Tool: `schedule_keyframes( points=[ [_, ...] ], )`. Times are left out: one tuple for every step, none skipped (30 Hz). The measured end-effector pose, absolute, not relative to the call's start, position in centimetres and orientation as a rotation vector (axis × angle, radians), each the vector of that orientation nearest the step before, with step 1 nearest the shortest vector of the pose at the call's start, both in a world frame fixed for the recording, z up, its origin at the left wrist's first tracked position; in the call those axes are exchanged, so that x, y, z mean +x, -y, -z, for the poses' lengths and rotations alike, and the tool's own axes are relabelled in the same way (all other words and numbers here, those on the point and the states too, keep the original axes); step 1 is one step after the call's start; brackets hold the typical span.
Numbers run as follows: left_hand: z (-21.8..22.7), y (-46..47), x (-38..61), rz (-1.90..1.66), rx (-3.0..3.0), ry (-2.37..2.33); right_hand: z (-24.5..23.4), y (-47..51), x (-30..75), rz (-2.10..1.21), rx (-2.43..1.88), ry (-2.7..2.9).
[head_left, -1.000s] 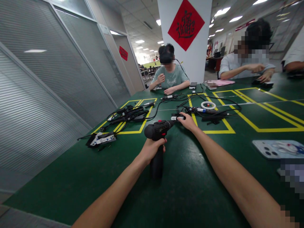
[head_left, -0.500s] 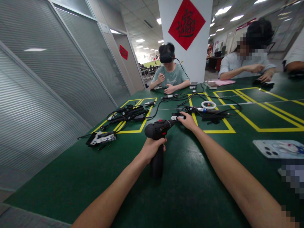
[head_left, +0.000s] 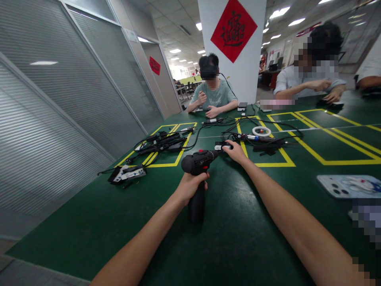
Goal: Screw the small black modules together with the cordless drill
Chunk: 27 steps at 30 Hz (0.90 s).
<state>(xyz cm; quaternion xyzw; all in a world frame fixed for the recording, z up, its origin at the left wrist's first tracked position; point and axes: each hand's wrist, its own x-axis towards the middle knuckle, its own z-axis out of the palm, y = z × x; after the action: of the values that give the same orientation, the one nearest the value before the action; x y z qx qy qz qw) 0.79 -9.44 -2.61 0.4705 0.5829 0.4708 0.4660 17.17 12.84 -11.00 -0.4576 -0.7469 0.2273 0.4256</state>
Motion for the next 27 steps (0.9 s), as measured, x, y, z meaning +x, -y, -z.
schedule_keyframes(
  points=[
    [2.58, 9.46, 0.79, -1.148, 1.159, -1.431, 11.03, -12.88, 17.18, -0.568, -1.143, 1.87],
    [2.54, 9.49, 0.8, -1.142, 1.164, -1.432, 11.05, -12.9, 17.2, -0.567, -1.143, 1.872],
    [2.49, 9.51, 0.8, -1.138, 1.167, -1.436, 11.05, -12.91, 17.22, -0.566, -1.144, 1.873],
    [2.45, 9.53, 0.81, -1.134, 1.168, -1.441, 11.04, -12.91, 17.23, -0.565, -1.144, 1.876],
    [2.42, 9.54, 0.83, -1.131, 1.165, -1.447, 11.02, -12.91, 17.23, -0.563, -1.145, 1.878],
    [2.39, 9.54, 0.84, -1.129, 1.159, -1.451, 10.99, -12.89, 17.23, -0.563, -1.146, 1.88],
    [2.37, 9.54, 0.85, -1.126, 1.151, -1.454, 10.95, -12.87, 17.23, -0.564, -1.149, 1.88],
    [2.36, 9.53, 0.87, -1.123, 1.142, -1.458, 10.91, -12.85, 17.23, -0.566, -1.153, 1.879],
    [2.35, 9.51, 0.88, -1.12, 1.137, -1.461, 10.87, -12.82, 17.22, -0.569, -1.159, 1.877],
    [2.35, 9.5, 0.9, -1.119, 1.136, -1.465, 10.84, -12.79, 17.21, -0.574, -1.164, 1.875],
    [2.35, 9.48, 0.91, -1.119, 1.137, -1.47, 10.81, -12.76, 17.2, -0.579, -1.168, 1.873],
    [2.35, 9.46, 0.92, -1.118, 1.14, -1.473, 10.8, -12.74, 17.19, -0.584, -1.171, 1.871],
    [2.35, 9.45, 0.93, -1.116, 1.144, -1.474, 10.8, -12.73, 17.18, -0.587, -1.171, 1.871],
    [2.36, 9.45, 0.93, -1.118, 1.146, -1.471, 10.81, -12.74, 17.17, -0.588, -1.167, 1.87],
    [2.36, 9.45, 0.94, -1.12, 1.148, -1.467, 10.83, -12.75, 17.16, -0.587, -1.161, 1.868],
    [2.37, 9.45, 0.94, -1.123, 1.149, -1.46, 10.85, -12.78, 17.16, -0.586, -1.154, 1.865],
    [2.39, 9.45, 0.94, -1.129, 1.15, -1.451, 10.88, -12.81, 17.17, -0.585, -1.147, 1.865],
    [2.4, 9.44, 0.93, -1.132, 1.149, -1.443, 10.91, -12.84, 17.18, -0.587, -1.143, 1.864],
    [2.43, 9.44, 0.92, -1.135, 1.149, -1.437, 10.93, -12.86, 17.2, -0.589, -1.142, 1.865],
    [2.46, 9.43, 0.9, -1.136, 1.149, -1.436, 10.94, -12.89, 17.22, -0.591, -1.143, 1.865],
    [2.5, 9.41, 0.87, -1.136, 1.15, -1.437, 10.96, -12.9, 17.24, -0.594, -1.144, 1.865],
    [2.55, 9.39, 0.83, -1.138, 1.15, -1.44, 10.97, -12.92, 17.27, -0.595, -1.143, 1.865],
    [2.6, 9.37, 0.79, -1.139, 1.149, -1.443, 10.99, -12.93, 17.28, -0.596, -1.141, 1.864],
    [2.65, 9.36, 0.75, -1.139, 1.148, -1.444, 11.01, -12.95, 17.28, -0.597, -1.139, 1.862],
    [2.69, 9.35, 0.71, -1.14, 1.146, -1.443, 11.04, -12.97, 17.28, -0.599, -1.137, 1.861],
    [2.72, 9.34, 0.67, -1.136, 1.145, -1.441, 11.09, -13.0, 17.26, -0.602, -1.135, 1.859],
    [2.73, 9.35, 0.65, -1.134, 1.145, -1.44, 11.14, -13.03, 17.24, -0.603, -1.133, 1.856]
  ],
)
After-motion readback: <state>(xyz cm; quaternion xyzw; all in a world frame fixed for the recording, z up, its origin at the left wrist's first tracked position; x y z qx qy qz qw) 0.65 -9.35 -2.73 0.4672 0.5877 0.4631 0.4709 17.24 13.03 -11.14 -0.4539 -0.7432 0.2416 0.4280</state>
